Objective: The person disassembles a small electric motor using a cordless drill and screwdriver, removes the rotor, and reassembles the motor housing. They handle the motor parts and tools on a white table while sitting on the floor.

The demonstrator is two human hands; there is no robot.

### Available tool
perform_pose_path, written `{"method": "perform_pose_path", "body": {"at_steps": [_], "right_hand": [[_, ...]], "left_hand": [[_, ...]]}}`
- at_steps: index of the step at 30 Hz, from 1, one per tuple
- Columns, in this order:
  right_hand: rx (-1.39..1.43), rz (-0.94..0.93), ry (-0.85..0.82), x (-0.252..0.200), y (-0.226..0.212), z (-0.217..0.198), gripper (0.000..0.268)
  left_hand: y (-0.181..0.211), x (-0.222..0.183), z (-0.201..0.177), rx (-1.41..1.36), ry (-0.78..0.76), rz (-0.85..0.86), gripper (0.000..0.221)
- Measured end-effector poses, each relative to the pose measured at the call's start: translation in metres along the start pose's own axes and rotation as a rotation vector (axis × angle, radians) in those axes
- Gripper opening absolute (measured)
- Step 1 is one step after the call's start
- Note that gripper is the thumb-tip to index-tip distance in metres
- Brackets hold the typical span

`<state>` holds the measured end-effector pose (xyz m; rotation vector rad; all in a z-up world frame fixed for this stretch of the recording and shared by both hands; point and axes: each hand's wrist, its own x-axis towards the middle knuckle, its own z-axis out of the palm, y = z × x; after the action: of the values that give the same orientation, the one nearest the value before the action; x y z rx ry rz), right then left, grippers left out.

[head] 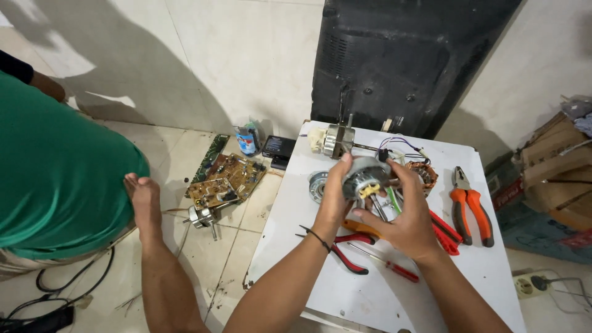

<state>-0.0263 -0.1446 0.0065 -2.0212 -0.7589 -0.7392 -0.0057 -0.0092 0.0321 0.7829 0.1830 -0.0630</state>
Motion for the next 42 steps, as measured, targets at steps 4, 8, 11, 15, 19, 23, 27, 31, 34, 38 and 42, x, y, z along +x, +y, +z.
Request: {"method": "perform_pose_path", "body": {"at_steps": [4,8,11,15,19,23,27,31,34,38,42], "right_hand": [[0.001,0.019,-0.032,-0.001,0.005,0.001,0.091],[-0.011,0.089,-0.054,-0.003,0.002,0.008,0.055],[-0.178,-0.034,-0.097,-0.012,0.043,0.022,0.037],[-0.214,-0.013,-0.273,0.003,0.017,0.027,0.034],[-0.455,-0.018,-0.420,0.012,0.001,0.038,0.034],[-0.422,-0.109,-0.553,0.017,0.022,0.046,0.031],[-0.254,-0.075,-0.474,0.029,0.024,0.038,0.014],[0.313,0.394,-0.245,0.027,0.039,0.022,0.024],[0.797,0.781,-0.025,0.030,0.040,0.009,0.024],[1.221,1.045,0.207,0.030,0.058,-0.002,0.020],[1.281,1.123,0.255,0.046,0.028,-0.009,0.043]], "left_hand": [[0.003,-0.008,0.006,0.074,0.023,0.087,0.078],[0.012,0.004,-0.010,-0.160,0.180,0.232,0.072],[0.025,0.021,-0.023,-0.331,0.283,0.348,0.068],[0.039,0.045,-0.033,-0.344,0.180,0.438,0.065],[0.059,0.045,-0.020,-0.275,0.113,0.523,0.064],[0.071,0.046,0.003,-0.289,0.064,0.512,0.066],[0.068,0.063,0.003,-0.248,0.043,0.540,0.067],[0.062,0.069,-0.009,-0.186,0.085,0.499,0.067],[0.059,0.063,-0.009,-0.179,0.120,0.492,0.058],[0.041,0.063,-0.006,-0.078,0.167,0.460,0.047],[0.009,0.084,-0.020,0.011,0.123,0.450,0.041]]}}
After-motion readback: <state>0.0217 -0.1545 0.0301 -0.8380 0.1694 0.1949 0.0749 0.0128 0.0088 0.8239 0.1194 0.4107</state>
